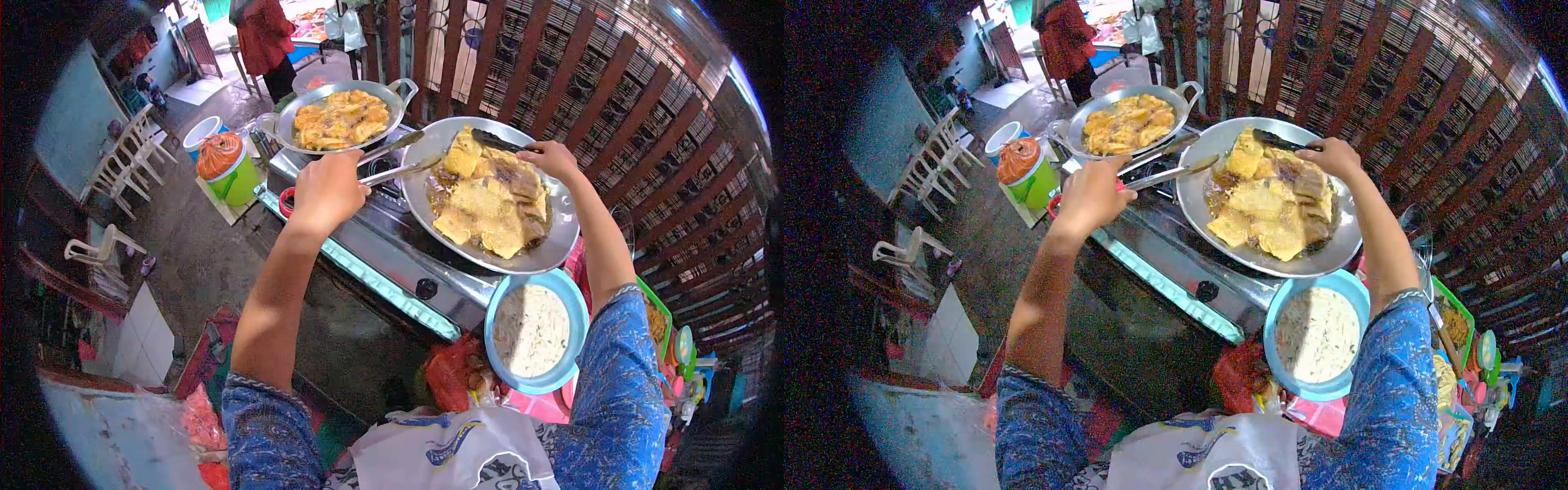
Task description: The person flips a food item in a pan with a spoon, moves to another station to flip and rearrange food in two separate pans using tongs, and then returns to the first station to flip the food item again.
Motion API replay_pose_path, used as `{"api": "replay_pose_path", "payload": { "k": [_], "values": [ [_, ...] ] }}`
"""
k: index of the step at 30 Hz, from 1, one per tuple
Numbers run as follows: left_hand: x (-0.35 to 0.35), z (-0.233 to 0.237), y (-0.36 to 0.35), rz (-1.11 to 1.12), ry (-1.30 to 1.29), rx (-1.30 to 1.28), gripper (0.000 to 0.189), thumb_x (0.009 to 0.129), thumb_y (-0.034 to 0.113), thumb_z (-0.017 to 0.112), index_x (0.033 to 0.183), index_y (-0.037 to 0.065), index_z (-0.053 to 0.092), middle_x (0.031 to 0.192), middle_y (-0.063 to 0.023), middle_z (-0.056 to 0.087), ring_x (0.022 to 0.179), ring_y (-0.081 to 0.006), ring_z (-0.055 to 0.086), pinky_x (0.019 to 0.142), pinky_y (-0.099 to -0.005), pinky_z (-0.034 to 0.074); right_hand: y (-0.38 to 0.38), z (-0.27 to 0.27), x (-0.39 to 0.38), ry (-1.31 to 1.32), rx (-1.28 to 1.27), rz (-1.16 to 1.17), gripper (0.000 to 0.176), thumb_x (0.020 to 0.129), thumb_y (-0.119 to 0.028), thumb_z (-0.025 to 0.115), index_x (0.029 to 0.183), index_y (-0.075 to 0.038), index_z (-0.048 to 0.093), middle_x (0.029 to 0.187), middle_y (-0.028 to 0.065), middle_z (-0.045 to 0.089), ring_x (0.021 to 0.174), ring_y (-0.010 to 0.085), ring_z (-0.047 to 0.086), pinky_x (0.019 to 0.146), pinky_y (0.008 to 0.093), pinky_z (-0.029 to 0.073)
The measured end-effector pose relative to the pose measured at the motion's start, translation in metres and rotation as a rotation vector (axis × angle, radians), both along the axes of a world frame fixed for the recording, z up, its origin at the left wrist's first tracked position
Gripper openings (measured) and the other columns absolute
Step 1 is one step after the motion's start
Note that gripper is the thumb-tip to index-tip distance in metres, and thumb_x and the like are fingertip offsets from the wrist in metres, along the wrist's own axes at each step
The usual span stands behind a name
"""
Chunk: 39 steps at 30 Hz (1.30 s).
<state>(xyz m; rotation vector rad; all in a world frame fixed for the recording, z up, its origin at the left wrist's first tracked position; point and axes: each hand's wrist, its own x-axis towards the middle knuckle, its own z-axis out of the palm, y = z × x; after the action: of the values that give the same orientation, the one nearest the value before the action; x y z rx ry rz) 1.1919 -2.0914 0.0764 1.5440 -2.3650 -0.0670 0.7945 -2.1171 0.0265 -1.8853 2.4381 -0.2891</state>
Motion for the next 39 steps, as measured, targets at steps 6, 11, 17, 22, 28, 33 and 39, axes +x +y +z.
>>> {"api": "replay_pose_path", "payload": {
  "k": [6,11,17,22,28,33,39],
  "values": [
    [0.007,-0.002,-0.002,-0.023,0.008,-0.031,0.044,0.069,0.019,0.069,0.110,0.007,0.057,0.091,-0.0182,0.063,0.088,-0.0340,0.060,0.079,-0.0425,0.046,0.050,0.043,0.029,0.337,-0.006,0.062,0.056,0.064,-0.057,0.065,0.109,-0.023,0.062,0.091,0.0104,0.065,0.086,0.0281,0.062,0.074,0.0399,0.049],
    [0.006,0.007,0.005,0.026,-0.031,-0.009,0.046,0.070,0.019,0.069,0.112,0.008,0.055,0.094,-0.0191,0.062,0.090,-0.0338,0.059,0.079,-0.0431,0.046,0.120,0.052,0.062,0.413,0.114,0.248,0.052,0.063,-0.044,0.071,0.107,-0.019,0.061,0.089,0.0099,0.064,0.078,0.0278,0.062,0.067,0.0394,0.048],
    [-0.011,0.001,0.010,-0.054,-0.017,-0.030,0.038,0.070,0.019,0.069,0.105,0.007,0.058,0.091,-0.0166,0.063,0.088,-0.0329,0.060,0.077,-0.0424,0.047,0.126,0.000,0.064,0.516,-0.065,0.271,0.056,0.061,-0.040,0.073,0.107,-0.012,0.057,0.085,0.0080,0.061,0.073,0.0257,0.062,0.065,0.0372,0.046],
    [-0.016,0.001,0.013,-0.068,-0.070,0.039,0.052,0.067,0.022,0.071,0.116,0.010,0.054,0.098,-0.0178,0.062,0.091,-0.0335,0.060,0.080,-0.0431,0.046,0.133,0.006,0.064,0.541,-0.126,0.297,0.052,0.060,-0.041,0.073,0.101,-0.012,0.058,0.081,0.0067,0.060,0.069,0.0236,0.061,0.065,0.0369,0.046],
    [-0.019,-0.003,0.017,-0.061,-0.096,0.053,0.053,0.068,0.023,0.071,0.116,0.011,0.054,0.097,-0.0159,0.063,0.090,-0.0330,0.060,0.080,-0.0432,0.046,0.124,-0.020,0.054,0.492,-0.251,0.359,0.040,0.065,-0.044,0.068,0.095,-0.017,0.063,0.071,0.0087,0.062,0.064,0.0241,0.062,0.059,0.0398,0.048],
    [-0.015,0.001,0.016,-0.039,-0.078,0.058,0.052,0.069,0.023,0.071,0.117,0.011,0.054,0.099,-0.0158,0.062,0.092,-0.0324,0.059,0.081,-0.0424,0.046,0.103,0.013,0.038,0.178,0.053,0.034,0.054,0.063,-0.060,0.064,0.102,-0.023,0.065,0.083,0.0113,0.065,0.079,0.0269,0.063,0.070,0.0386,0.050],
    [-0.013,0.003,0.020,-0.059,-0.070,0.044,0.054,0.068,0.023,0.071,0.118,0.011,0.053,0.099,-0.0166,0.062,0.092,-0.0331,0.059,0.081,-0.0430,0.046,0.076,0.004,0.013,0.022,0.062,-0.041,0.054,0.068,-0.055,0.063,0.106,-0.017,0.064,0.088,0.0106,0.066,0.084,0.0289,0.062,0.072,0.0401,0.049]
  ]
}}
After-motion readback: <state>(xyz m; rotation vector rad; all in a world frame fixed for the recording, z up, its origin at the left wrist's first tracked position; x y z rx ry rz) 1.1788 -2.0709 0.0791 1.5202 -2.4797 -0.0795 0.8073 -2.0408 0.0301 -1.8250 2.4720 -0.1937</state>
